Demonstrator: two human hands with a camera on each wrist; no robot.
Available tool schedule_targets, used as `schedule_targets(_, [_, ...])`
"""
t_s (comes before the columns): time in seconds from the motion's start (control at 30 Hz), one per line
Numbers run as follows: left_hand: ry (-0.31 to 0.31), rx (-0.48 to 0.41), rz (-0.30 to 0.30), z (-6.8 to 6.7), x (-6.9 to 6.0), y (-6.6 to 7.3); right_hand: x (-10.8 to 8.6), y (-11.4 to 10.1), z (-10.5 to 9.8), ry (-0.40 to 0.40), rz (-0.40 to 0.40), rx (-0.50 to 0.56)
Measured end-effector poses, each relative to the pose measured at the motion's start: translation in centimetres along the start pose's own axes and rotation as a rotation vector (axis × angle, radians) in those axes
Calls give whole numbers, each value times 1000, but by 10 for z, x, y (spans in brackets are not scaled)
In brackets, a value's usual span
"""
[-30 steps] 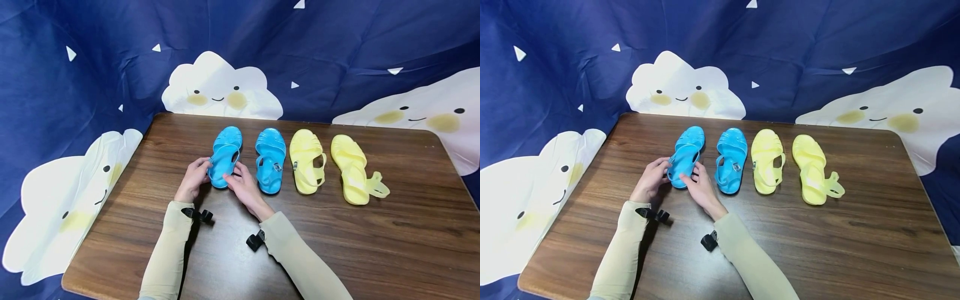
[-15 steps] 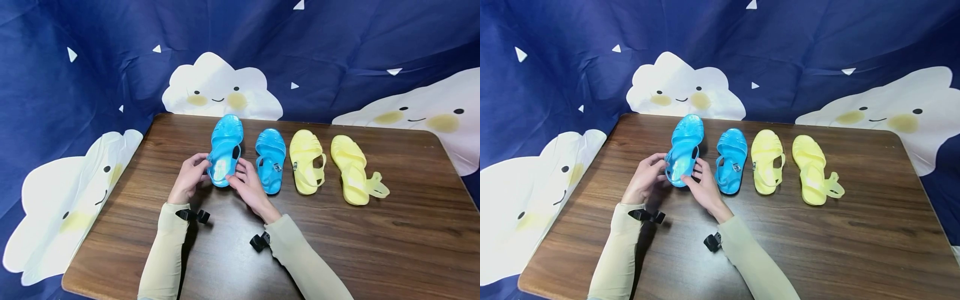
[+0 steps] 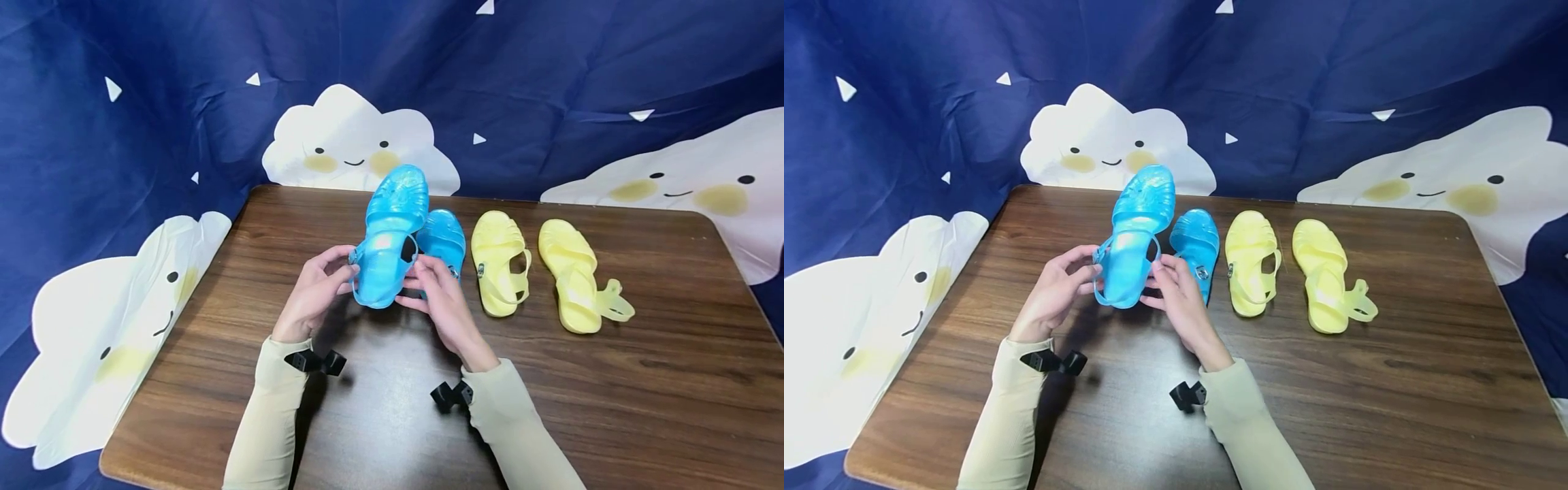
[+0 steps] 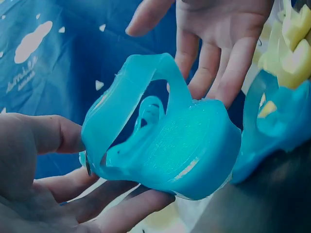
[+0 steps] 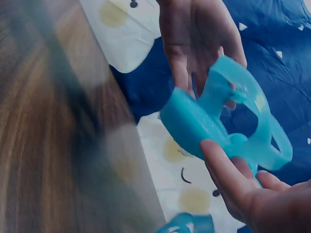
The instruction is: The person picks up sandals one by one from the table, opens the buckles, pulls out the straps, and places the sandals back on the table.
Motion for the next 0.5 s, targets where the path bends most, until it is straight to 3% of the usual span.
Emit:
schedule_targets(0.3, [-88,-3,54,17,-9,7,-9,-15,-25,-26,4,43])
schedule_targets(0.5, [-144,11,56,26,-13,8,-13,-19,-39,10,64,27])
Point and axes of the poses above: each hand's wrist, its own x-axis towards the middle knuckle, its own z-axis out of the palm, y = z × x, the point moved 1 cm from there along x, towards the middle knuckle, and after that the axes turned 9 degrees about x, right-handed, at the moved point
